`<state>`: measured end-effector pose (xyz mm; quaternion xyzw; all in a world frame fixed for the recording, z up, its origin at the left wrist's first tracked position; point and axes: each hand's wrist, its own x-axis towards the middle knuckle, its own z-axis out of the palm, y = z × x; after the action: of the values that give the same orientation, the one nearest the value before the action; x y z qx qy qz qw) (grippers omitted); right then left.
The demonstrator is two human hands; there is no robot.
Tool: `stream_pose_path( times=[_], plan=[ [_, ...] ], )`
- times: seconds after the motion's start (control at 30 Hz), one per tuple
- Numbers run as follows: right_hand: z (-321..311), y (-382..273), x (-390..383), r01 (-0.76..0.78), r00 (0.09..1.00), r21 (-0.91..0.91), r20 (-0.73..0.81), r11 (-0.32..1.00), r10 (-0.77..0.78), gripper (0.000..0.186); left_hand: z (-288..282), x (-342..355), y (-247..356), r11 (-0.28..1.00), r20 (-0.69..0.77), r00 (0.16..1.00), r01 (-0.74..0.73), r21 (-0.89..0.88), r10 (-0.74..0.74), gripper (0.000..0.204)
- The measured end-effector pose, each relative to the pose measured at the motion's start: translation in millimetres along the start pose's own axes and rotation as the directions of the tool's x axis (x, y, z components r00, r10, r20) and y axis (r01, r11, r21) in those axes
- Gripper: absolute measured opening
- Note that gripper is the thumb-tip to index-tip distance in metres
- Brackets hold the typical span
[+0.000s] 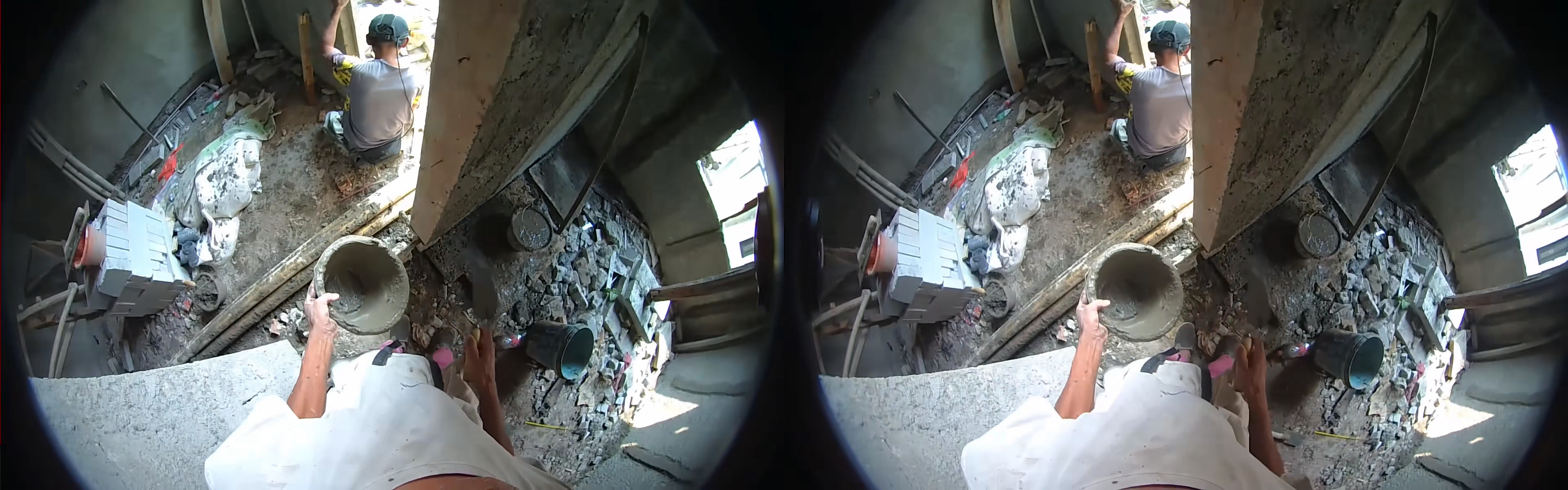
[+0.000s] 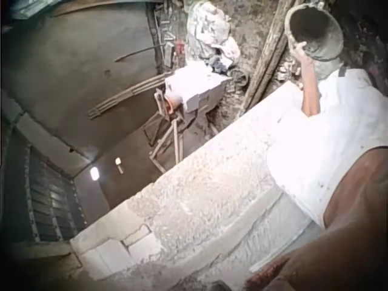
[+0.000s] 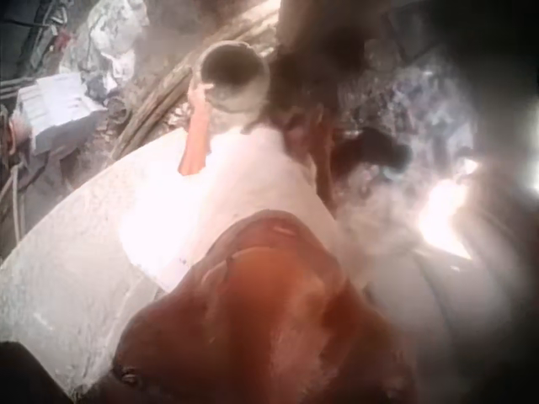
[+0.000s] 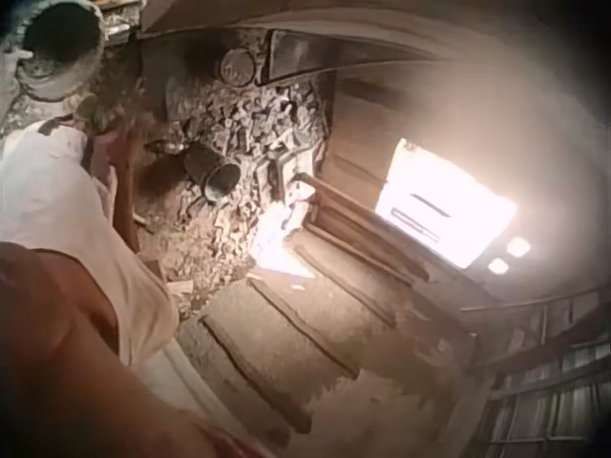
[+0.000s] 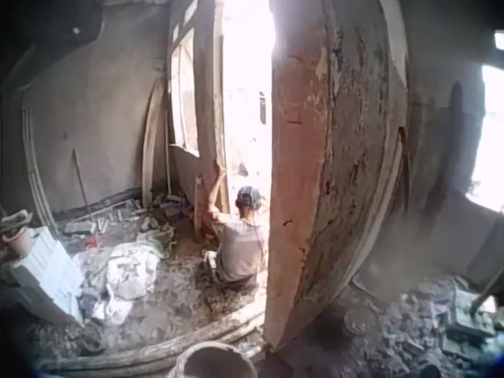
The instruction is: The person scoops mortar from a bucket using a trowel, applies it to a concrete wall corner, and uses a long wooden board to level and smooth the surface.
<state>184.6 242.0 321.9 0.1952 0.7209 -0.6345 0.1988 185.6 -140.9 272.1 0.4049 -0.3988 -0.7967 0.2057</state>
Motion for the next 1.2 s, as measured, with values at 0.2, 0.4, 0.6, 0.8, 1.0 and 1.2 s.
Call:
stream_pose_path(
  times=[0.2,0.4,0.6,0.8,1.0,1.2],
  plan=[
    [45,-98,13,0.51,0.859,-0.675,0.424,0.533,-0.285,0.049,25,-5,37,0.998,0.105,0.993,-0.06,-0.013,0.061,0.057],
    [90,-146,12,0.839,0.523,-0.499,0.629,0.217,-0.575,0.054,68,-32,97,0.987,0.198,0.969,-0.134,-0.087,0.149,0.032],
    [133,-181,24,0.775,0.496,-0.631,0.622,-0.013,-0.606,0.037,68,-48,120,0.985,0.312,0.934,-0.165,-0.06,0.175,0.029],
    [119,-146,15,0.797,0.53,-0.604,0.698,0.002,-0.482,0.034,78,-58,132,0.987,0.346,0.925,-0.144,-0.072,0.16,0.034],
    [101,-173,17,0.831,0.45,-0.556,0.633,0.035,-0.63,0.029,74,-46,128,0.985,0.342,0.923,-0.163,-0.061,0.174,0.037],
    [122,-166,8,0.772,0.534,-0.635,0.629,0.022,-0.564,0.025,92,-59,136,0.988,0.408,0.9,-0.153,-0.031,0.153,0.034]
  ],
)
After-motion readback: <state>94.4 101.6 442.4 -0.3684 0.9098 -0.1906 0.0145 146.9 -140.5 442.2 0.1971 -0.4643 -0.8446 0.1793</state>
